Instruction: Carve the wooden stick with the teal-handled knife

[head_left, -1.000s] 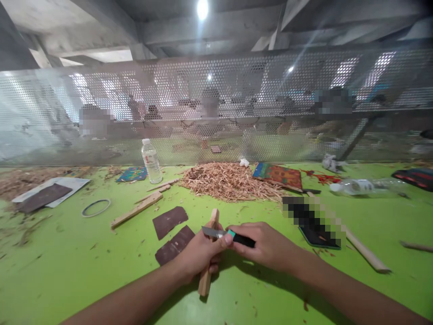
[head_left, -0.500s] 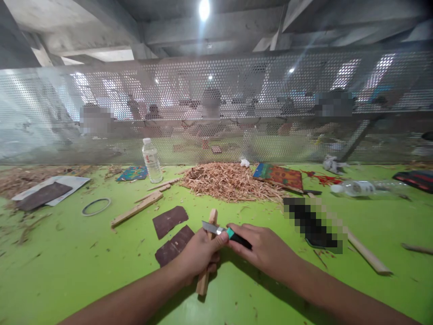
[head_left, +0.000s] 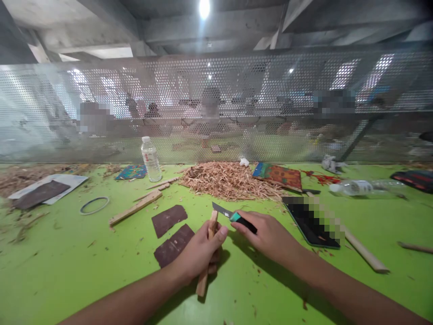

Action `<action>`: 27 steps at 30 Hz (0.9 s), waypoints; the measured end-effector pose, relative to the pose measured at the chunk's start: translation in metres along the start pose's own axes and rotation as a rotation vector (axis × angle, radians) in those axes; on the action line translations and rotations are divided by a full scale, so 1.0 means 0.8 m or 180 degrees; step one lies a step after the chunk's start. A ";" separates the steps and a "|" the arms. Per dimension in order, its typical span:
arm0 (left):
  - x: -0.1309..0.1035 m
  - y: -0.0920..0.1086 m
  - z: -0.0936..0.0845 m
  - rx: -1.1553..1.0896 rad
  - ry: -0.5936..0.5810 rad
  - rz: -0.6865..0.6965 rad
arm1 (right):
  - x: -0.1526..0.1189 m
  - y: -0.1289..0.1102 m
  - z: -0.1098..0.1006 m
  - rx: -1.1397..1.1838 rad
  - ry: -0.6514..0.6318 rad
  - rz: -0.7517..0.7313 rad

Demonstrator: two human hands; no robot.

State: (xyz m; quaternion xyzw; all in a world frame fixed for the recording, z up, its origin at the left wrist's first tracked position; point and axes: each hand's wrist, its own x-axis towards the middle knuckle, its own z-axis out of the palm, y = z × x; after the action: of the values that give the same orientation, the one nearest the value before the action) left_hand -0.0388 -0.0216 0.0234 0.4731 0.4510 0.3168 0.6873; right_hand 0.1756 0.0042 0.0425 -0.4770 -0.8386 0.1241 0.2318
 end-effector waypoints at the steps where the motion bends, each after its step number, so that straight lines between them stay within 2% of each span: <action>1: 0.000 0.001 -0.001 0.0000 -0.0052 0.0012 | 0.000 0.003 -0.001 -0.0017 -0.0002 -0.0020; 6: 0.002 0.003 -0.004 0.0075 -0.0186 0.0024 | 0.001 0.004 -0.009 -0.0104 -0.0022 0.0036; 11: 0.001 0.003 -0.004 0.0104 -0.0145 0.0060 | 0.003 0.002 -0.014 -0.0113 -0.0273 -0.0033; 20: 0.003 -0.001 -0.006 0.0138 -0.0140 0.0087 | -0.003 0.002 -0.008 0.0060 -0.0670 -0.0763; 27: 0.004 -0.005 -0.003 0.0295 0.0235 0.0336 | -0.005 -0.003 -0.005 -0.0117 -0.0769 -0.0637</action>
State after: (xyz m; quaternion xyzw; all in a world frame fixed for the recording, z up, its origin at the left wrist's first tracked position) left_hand -0.0397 -0.0192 0.0183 0.5156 0.4646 0.3486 0.6299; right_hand 0.1773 -0.0006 0.0460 -0.3769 -0.9059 0.1415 0.1317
